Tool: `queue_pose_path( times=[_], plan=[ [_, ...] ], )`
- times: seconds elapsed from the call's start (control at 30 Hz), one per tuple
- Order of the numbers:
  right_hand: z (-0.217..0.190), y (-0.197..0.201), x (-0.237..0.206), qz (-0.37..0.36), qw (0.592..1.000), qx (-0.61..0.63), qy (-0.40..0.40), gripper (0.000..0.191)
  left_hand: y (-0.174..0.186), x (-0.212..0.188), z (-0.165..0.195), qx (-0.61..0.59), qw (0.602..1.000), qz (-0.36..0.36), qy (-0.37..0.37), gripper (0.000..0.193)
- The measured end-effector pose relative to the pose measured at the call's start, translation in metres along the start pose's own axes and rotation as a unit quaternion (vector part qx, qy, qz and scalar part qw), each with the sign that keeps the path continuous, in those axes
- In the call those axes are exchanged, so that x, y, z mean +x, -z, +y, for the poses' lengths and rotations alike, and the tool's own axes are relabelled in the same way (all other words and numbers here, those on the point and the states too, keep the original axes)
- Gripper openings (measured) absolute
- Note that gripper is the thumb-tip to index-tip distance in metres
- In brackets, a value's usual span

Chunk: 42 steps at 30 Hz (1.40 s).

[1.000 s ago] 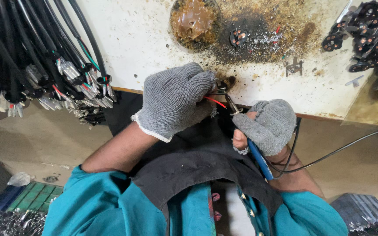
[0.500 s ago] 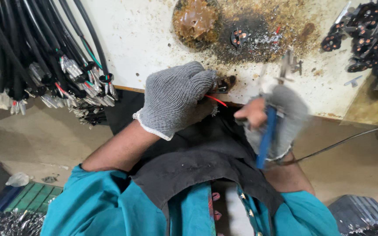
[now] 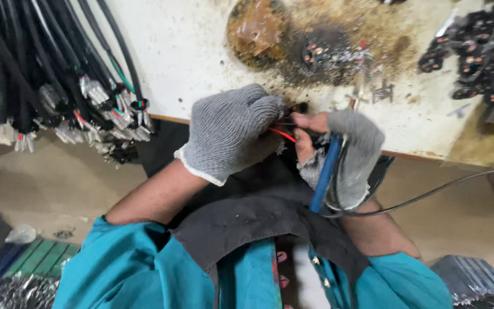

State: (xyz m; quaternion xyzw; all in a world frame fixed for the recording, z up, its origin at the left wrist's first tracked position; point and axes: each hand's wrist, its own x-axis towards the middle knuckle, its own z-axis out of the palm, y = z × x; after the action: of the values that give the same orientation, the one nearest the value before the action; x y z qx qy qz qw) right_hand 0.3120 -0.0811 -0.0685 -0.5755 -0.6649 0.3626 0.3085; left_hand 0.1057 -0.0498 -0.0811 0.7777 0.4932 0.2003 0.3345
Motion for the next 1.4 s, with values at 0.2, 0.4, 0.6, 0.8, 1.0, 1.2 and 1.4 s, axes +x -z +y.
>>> queue_pose_path(
  times=[0.2, 0.4, 0.6, 0.8, 1.0, 1.2, 1.4],
  plan=[
    [-0.017, 0.018, -0.005, 0.04, 0.982, 0.152, -0.103, 0.033, 0.002, 0.002, 0.002, 0.008, 1.0, -0.001, -0.001, 0.041],
    [-0.013, 0.01, 0.003, 0.005, 1.0, 0.014, -0.006, 0.029, -0.002, -0.001, 0.0, 0.016, 1.0, 0.0, 0.001, 0.037],
    [-0.009, 0.005, 0.005, 0.009, 0.999, -0.011, 0.05, 0.046, -0.005, -0.004, -0.004, 0.02, 1.0, 0.002, -0.006, 0.044],
    [0.002, -0.013, -0.013, 0.043, 0.976, 0.198, -0.075, 0.03, 0.01, 0.007, 0.006, 0.015, 1.0, -0.013, -0.002, 0.046],
    [0.021, -0.008, -0.036, -0.007, 0.998, 0.055, -0.023, 0.012, 0.026, -0.001, 0.006, -0.137, 0.989, -0.042, -0.04, 0.025],
    [0.028, -0.004, -0.036, -0.025, 0.986, 0.155, -0.056, 0.017, 0.014, -0.012, 0.004, -0.172, 0.981, -0.081, 0.022, 0.016],
    [0.03, -0.002, -0.041, -0.006, 0.995, 0.099, -0.021, 0.015, 0.02, -0.016, 0.008, -0.263, 0.955, -0.116, 0.068, 0.021]
  ],
)
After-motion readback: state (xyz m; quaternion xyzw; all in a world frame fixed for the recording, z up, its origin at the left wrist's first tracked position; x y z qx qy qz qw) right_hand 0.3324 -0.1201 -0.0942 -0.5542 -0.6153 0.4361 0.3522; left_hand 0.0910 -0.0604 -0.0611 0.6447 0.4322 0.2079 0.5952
